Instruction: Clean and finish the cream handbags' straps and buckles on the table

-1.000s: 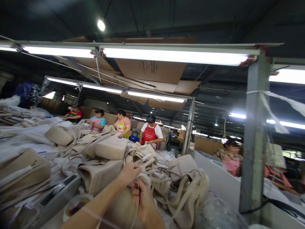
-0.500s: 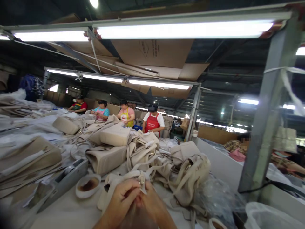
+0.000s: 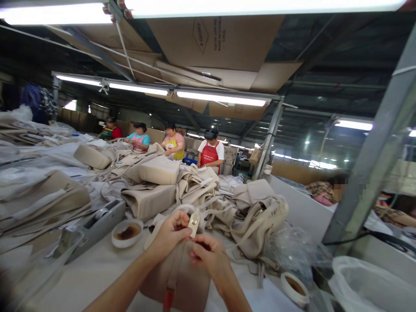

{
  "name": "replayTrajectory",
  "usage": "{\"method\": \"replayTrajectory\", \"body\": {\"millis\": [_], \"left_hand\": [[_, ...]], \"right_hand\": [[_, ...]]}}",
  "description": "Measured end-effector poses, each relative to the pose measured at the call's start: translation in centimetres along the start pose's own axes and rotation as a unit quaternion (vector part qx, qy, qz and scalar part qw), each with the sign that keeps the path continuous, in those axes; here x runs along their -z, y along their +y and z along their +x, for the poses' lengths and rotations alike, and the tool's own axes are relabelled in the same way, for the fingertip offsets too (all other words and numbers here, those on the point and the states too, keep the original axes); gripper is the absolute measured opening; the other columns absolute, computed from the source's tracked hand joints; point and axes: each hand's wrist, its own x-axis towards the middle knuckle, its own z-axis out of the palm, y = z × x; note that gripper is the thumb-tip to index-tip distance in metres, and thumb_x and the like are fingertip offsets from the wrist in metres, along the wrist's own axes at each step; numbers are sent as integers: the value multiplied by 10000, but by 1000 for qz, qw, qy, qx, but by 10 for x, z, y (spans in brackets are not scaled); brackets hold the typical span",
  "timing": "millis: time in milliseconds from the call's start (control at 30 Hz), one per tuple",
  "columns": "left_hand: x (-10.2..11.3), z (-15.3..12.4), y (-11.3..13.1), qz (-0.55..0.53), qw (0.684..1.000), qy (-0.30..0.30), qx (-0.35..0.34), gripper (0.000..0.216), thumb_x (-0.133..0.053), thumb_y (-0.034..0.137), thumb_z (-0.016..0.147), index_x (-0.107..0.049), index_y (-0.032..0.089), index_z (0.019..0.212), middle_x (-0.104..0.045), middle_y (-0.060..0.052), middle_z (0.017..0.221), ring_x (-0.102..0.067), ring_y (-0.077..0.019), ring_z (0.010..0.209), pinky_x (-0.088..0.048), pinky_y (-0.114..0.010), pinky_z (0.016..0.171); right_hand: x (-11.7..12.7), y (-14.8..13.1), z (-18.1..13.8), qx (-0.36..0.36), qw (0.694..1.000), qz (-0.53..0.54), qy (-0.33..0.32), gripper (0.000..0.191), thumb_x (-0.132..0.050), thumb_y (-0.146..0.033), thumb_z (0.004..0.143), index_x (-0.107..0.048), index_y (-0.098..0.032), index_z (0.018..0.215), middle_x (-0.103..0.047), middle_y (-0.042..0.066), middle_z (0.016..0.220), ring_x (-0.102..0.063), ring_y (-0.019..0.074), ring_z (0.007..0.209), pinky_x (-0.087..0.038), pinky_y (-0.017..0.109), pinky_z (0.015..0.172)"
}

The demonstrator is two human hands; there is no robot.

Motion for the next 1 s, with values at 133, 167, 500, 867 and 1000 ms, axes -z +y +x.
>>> {"method": "replayTrajectory", "body": {"millis": [133, 167, 500, 867, 1000], "left_hand": [[9, 7, -7, 1, 1000, -8, 14, 168, -672, 184, 621, -533, 177, 716, -573, 44, 634, -523, -104, 553, -419, -242, 561], [10, 7, -9, 1, 1000, -9, 19, 161, -669, 188, 623, -544, 170, 722, -588, 34, 646, -534, -107, 564, -424, -244, 569], [19, 20, -20, 15, 994, -34, 105, 619, -636, 137, 576, -610, 124, 1194, -618, 45, 665, -523, -89, 498, -402, -226, 522], [20, 28, -35, 138, 976, -81, 145, 197, -547, 105, 501, -659, 143, 659, -572, 24, 533, -462, -101, 424, -326, -226, 435], [18, 26, -37, 192, 972, -63, 119, 120, -540, 96, 510, -610, 173, 570, -543, 26, 506, -431, -114, 419, -288, -242, 429]], "right_hand": [[-16, 8, 8, -7, 1000, -4, 22, 358, -702, -426, 645, -702, -186, 911, -686, 43, 866, -667, 194, 696, -528, 256, 480], [-20, 10, 11, 0, 999, -24, 28, 346, -688, -401, 645, -685, -188, 918, -683, 40, 869, -666, 193, 681, -507, 242, 446], [-34, 37, 29, 82, 985, -135, 75, 342, -506, -319, 797, -597, -188, 1100, -630, 16, 686, -593, 172, 520, -427, 235, 394], [-37, 61, 31, 59, 992, -98, 54, 283, -497, -368, 821, -591, -229, 1050, -571, -21, 587, -541, 162, 472, -376, 226, 373], [-33, 64, 32, 74, 990, -106, 49, 142, -525, -376, 827, -573, -250, 871, -565, -25, 555, -524, 154, 441, -388, 240, 394]]}}
